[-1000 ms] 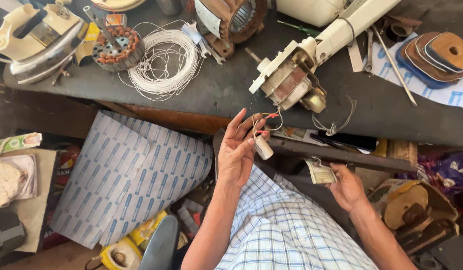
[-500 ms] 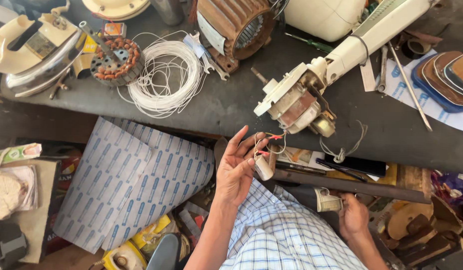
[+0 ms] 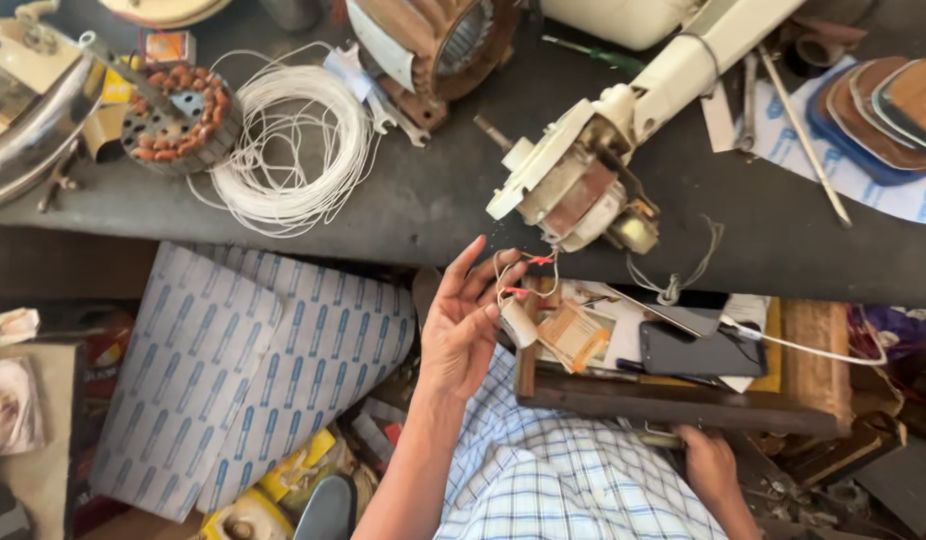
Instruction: The person disassembles a white handheld appliance using a screwdriver, removing the outer casing to expose the internal motor and wiring. They then open a drawer and retrieve a small electrical component before handling the exposed wires of the motor.
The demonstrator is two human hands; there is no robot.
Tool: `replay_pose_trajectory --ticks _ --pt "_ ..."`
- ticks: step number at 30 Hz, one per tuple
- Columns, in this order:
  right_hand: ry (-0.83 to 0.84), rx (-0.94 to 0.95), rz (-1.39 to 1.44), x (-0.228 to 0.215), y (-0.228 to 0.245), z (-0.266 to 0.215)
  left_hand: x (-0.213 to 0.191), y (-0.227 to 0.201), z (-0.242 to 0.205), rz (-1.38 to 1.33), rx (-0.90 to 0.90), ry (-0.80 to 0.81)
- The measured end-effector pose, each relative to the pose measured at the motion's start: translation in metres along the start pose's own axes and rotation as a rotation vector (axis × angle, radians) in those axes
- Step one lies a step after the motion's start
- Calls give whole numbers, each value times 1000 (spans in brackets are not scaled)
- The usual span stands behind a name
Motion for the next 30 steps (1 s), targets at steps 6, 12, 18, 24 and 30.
replay_pose_trajectory --ticks 6,12,18,24,30 --pt "156 566 1009 11 2 67 14 -8 -7 -19 15 31" --pt "374 380 1217 -13 88 113 18 -9 -11 -46 35 48" --pt "160 492 1249 -16 86 104 16 -7 -12 1 54 72" --pt "229 599 910 -8 56 51 13 -5 -13 37 44 67" --pt "301 546 861 -23 60 20 7 7 -8 10 -9 64"
Point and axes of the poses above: each hand's wrist, its own z-axis towards the middle knuckle, its own x-axis out of the palm, y = z × x, the point moved 10 cm from there along z, towards the middle knuckle, and after that the axes turned 13 degrees about x, right-handed, at the moved point
